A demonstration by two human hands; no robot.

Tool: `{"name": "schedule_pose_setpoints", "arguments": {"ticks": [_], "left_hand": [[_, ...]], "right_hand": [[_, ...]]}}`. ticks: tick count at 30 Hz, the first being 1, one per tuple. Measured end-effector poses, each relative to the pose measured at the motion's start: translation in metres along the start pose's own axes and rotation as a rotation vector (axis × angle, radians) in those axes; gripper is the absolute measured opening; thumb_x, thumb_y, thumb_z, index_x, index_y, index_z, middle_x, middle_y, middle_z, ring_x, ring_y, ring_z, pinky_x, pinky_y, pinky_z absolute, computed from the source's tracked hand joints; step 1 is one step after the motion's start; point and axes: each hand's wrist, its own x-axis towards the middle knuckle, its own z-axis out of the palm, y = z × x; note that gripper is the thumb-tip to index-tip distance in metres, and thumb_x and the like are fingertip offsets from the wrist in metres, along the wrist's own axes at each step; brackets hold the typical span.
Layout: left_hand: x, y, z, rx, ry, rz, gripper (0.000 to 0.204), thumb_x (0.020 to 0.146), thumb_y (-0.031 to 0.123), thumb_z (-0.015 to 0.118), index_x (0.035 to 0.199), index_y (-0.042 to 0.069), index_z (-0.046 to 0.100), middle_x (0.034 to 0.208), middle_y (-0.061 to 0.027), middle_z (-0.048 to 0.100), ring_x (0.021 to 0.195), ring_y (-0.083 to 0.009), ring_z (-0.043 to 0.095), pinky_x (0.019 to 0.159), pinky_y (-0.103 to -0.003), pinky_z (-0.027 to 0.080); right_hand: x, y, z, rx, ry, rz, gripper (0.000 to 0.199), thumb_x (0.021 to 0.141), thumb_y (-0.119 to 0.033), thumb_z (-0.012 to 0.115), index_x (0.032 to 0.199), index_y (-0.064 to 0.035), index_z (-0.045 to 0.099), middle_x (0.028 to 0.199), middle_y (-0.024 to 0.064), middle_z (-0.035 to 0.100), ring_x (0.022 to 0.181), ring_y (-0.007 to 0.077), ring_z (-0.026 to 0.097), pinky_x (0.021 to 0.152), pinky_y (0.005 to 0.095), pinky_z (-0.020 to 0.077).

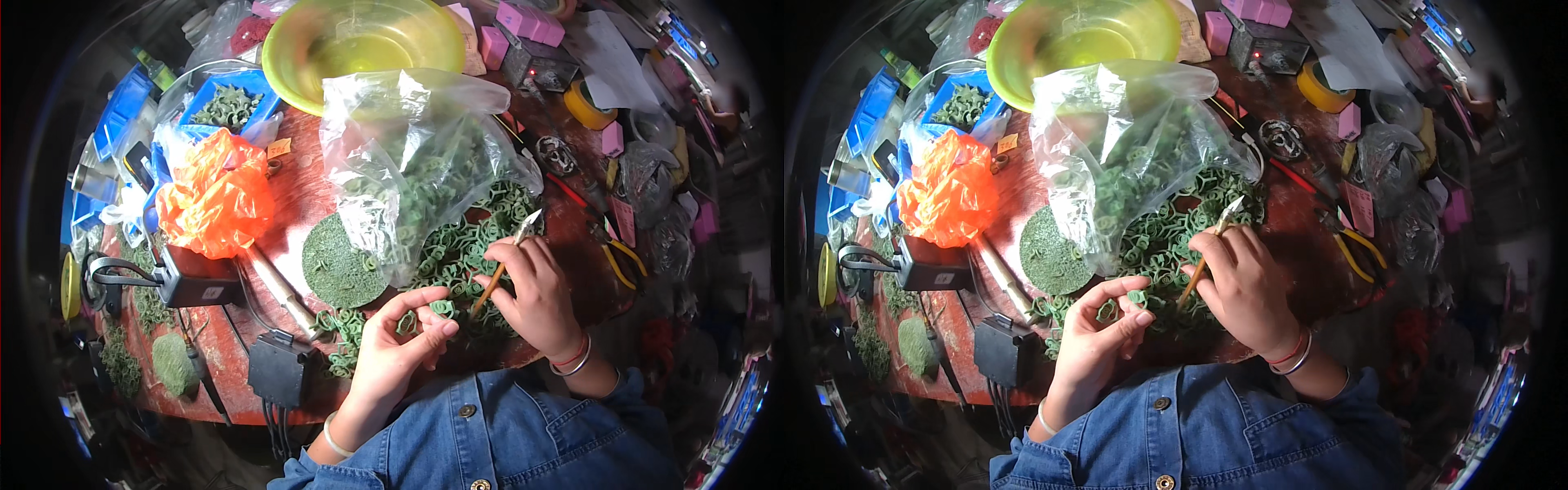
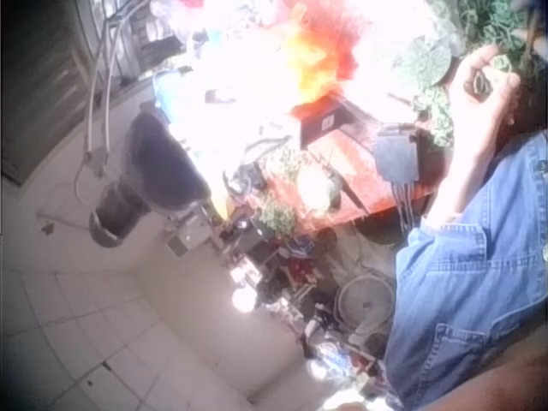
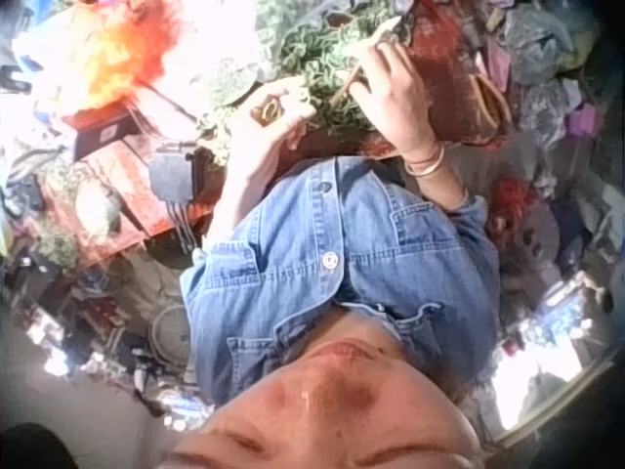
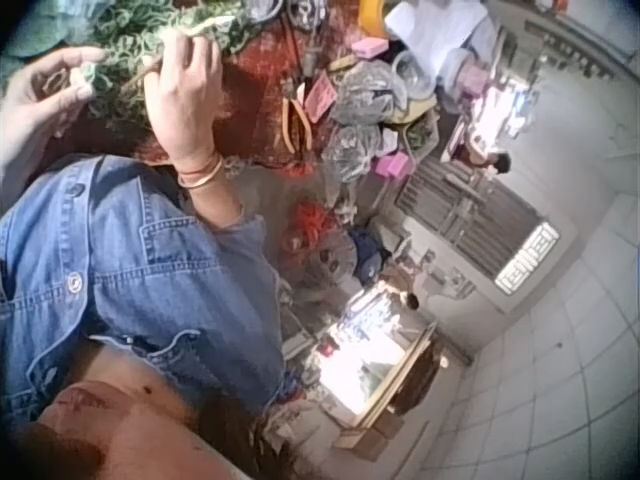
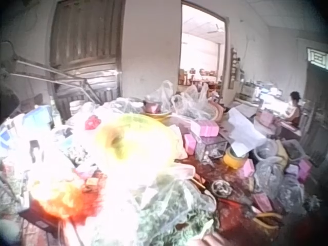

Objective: The recorder is assembling small green circular floral or craft components using a thin wooden stick/tool to apply glue or position parts on a red workbench.

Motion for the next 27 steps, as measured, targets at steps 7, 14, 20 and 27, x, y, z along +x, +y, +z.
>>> {"name": "schedule_pose_setpoints", "arguments": {"ticks": [7,14,20,27], "left_hand": [[0.003,-0.002,-0.005,-0.059,-0.043,0.005,0.025,0.090,0.004,0.066,0.112,0.002,0.055,0.085,-0.0018,0.056,0.064,-0.0092,0.056,0.048,-0.020,0.041],[0.006,-0.002,-0.010,-0.165,-0.120,-0.105,0.016,0.093,0.009,0.063,0.102,0.004,0.051,0.087,-0.0063,0.060,0.069,-0.0137,0.061,0.052,-0.022,0.047],[0.004,-0.003,-0.009,-0.156,-0.194,-0.079,0.021,0.089,0.002,0.066,0.104,0.003,0.051,0.089,-0.0082,0.063,0.075,-0.0157,0.065,0.056,-0.023,0.051],[0.001,0.003,-0.002,-0.080,-0.102,-0.031,0.037,0.088,-0.004,0.065,0.122,0.001,0.051,0.090,-0.0064,0.061,0.073,-0.0131,0.063,0.057,-0.022,0.051]], "right_hand": [[-0.007,0.000,0.000,0.204,-0.002,0.026,0.032,0.074,-0.003,0.075,0.101,-0.0055,0.058,0.093,0.0103,0.063,0.085,0.0281,0.063,0.073,0.0377,0.0512],[-0.002,-0.020,-0.011,0.486,-0.107,-0.149,0.032,0.074,0.004,0.072,0.102,-0.0034,0.059,0.105,0.0116,0.064,0.097,0.0278,0.063,0.086,0.0383,0.0515],[-0.002,-0.019,-0.013,0.653,-0.134,-0.018,0.028,0.076,0.005,0.073,0.100,-0.0017,0.059,0.106,0.0150,0.067,0.097,0.0248,0.067,0.087,0.0351,0.0542],[-0.016,-0.021,-0.021,1.040,-0.021,0.254,0.036,0.103,-0.022,0.041,0.121,0.0030,0.060,0.094,0.0133,0.068,0.082,0.0151,0.065,0.069,0.0243,0.0521]]}}
